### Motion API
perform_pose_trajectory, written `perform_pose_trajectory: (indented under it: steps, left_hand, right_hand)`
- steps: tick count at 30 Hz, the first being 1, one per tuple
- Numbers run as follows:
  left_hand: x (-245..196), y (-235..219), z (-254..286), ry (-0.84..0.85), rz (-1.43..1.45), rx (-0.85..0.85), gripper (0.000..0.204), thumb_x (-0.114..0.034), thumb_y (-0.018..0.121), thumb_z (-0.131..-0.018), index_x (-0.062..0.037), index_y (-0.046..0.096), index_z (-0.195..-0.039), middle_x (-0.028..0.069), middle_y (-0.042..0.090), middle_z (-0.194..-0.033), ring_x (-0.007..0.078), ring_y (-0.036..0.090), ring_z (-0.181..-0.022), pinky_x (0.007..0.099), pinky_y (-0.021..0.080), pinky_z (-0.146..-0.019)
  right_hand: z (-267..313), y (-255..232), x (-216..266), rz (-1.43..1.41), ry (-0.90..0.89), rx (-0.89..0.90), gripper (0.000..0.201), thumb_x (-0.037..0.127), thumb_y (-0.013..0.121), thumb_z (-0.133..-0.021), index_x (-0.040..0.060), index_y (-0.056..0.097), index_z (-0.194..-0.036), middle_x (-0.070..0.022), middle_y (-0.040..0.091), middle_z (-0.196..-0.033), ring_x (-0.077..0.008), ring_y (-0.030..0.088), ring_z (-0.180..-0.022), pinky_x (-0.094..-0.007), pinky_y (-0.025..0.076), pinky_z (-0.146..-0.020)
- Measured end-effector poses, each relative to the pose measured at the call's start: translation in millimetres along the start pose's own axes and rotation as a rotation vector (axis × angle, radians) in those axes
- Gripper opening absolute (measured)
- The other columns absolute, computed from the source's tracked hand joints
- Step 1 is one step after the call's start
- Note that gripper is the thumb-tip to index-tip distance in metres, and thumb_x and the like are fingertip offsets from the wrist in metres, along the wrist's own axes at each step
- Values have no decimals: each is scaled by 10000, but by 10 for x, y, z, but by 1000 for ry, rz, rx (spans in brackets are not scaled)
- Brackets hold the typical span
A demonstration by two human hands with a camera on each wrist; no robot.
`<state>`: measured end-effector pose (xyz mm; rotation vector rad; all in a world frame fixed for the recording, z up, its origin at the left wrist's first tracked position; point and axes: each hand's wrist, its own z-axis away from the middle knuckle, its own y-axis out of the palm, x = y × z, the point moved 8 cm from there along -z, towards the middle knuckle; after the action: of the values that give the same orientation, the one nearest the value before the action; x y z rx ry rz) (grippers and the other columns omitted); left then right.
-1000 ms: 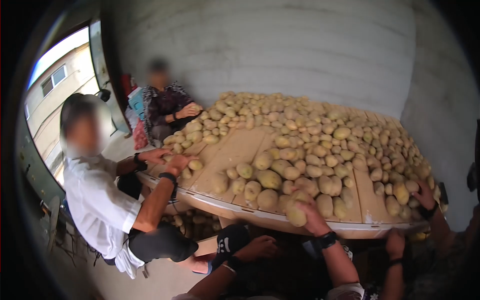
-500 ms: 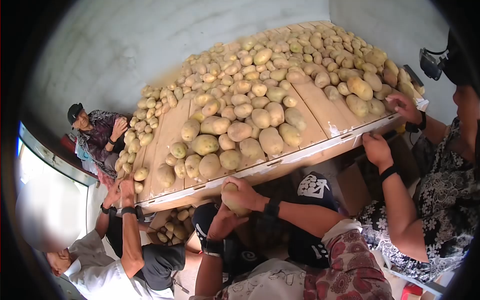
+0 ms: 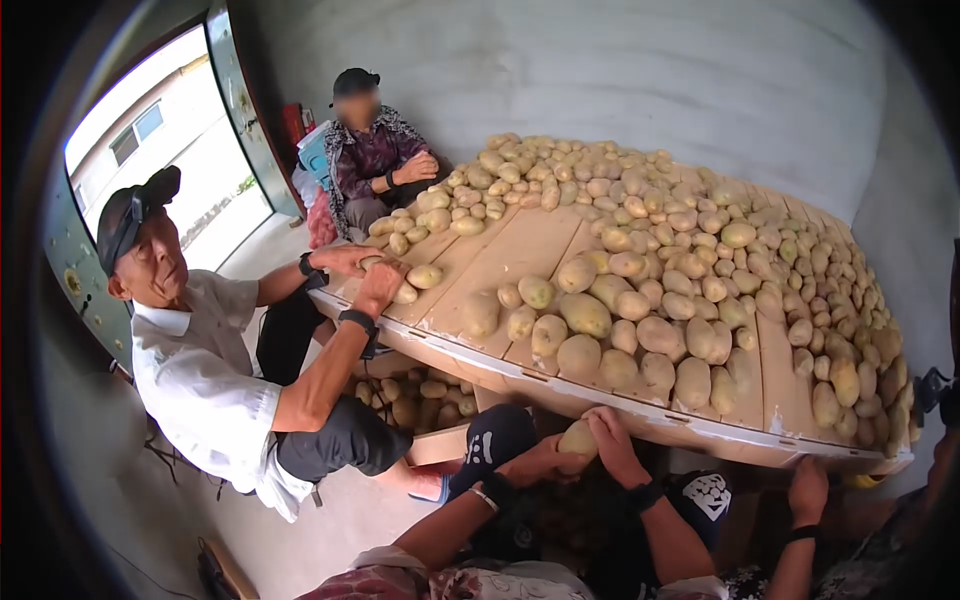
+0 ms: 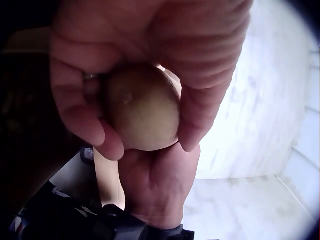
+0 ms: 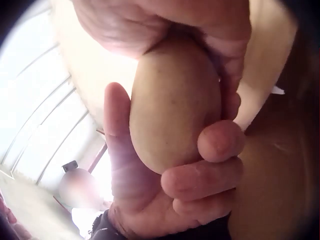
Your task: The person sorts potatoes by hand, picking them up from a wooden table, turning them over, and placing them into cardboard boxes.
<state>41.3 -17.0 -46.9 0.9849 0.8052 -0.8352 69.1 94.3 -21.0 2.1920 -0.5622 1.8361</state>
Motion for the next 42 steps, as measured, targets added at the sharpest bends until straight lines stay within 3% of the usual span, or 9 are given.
perform_pose_trajectory:
  steps: [4, 12, 17, 23, 28, 32, 34, 37, 42]
  left_hand:
    - [-103, -56, -69, 106, -70, -71, 487, -322, 686, -767, -84, 459, -1126, -13, 534, -878, 62, 528, -711, 186, 421, -581]
    - [-55, -22, -109, 79, -6, -61, 506, -310, 683, -779, -51, 442, -1141, -15, 522, -867, 45, 495, -688, 180, 409, -570]
    - [-14, -87, -148, 125, -30, -17, 505, -322, 691, -773, -64, 453, -1136, -12, 534, -859, 46, 499, -660, 179, 408, -533]
    - [-1, -101, -62, 141, 34, -78, 481, -369, 675, -783, -86, 482, -1120, -26, 536, -832, 37, 489, -623, 169, 389, -510]
    - [-23, -116, -83, 190, 186, -2, 442, -382, 598, -842, -73, 461, -1128, -6, 520, -816, 43, 474, -647, 171, 383, -537]
    - [-49, -87, -40, 148, 154, 57, 486, -439, 560, -857, -80, 451, -1167, 0, 523, -835, 49, 472, -606, 162, 376, -503]
    - [-26, -65, -63, 142, 160, 57, 504, -453, 556, -857, -84, 445, -1182, 4, 523, -850, 51, 472, -594, 160, 382, -499]
    - [41, -118, -95, 148, 139, -38, 539, -469, 559, -850, -87, 421, -1204, 15, 526, -876, 56, 491, -586, 162, 417, -518]
    - [53, -98, -79, 83, 98, 13, 589, -471, 587, -827, -77, 391, -1218, 23, 528, -899, 61, 535, -634, 180, 456, -548]
  right_hand:
    - [1, -35, 261, 45, 52, 81, 176, 160, 465, -919, 15, 529, -996, -24, 536, -950, -112, 483, -911, -238, 385, -828]
    - [-8, -148, -137, -69, 153, -4, 169, 164, 525, -891, 21, 550, -977, -2, 540, -845, -72, 476, -810, -218, 394, -731]
    - [-20, -183, 44, 170, 87, -72, 189, 191, 518, -893, 9, 567, -909, -42, 572, -831, -100, 499, -799, -250, 415, -740]
    - [-22, -146, -203, -63, 226, -57, 216, 209, 502, -903, 14, 583, -858, -48, 603, -820, -117, 534, -790, -260, 435, -723]
    - [36, -5, 49, -427, 383, 76, 226, 191, 484, -912, 12, 523, -1045, -64, 573, -1011, -123, 540, -897, -251, 438, -797]
    - [64, 59, 128, -442, 381, 148, 280, 201, 440, -915, 19, 484, -1123, -72, 546, -1068, -144, 541, -946, -260, 441, -834]
    - [28, 138, 351, -255, 201, 249, 324, 228, 402, -908, 21, 473, -1147, -87, 528, -1085, -158, 530, -989, -267, 447, -837]
    - [76, 144, -11, -527, 392, 170, 355, 234, 383, -892, 22, 465, -1165, -94, 518, -1084, -166, 523, -996, -269, 449, -834]
    - [94, 122, -57, -493, 396, 174, 343, 218, 382, -882, 29, 477, -1152, -87, 511, -1076, -167, 518, -993, -274, 448, -833]
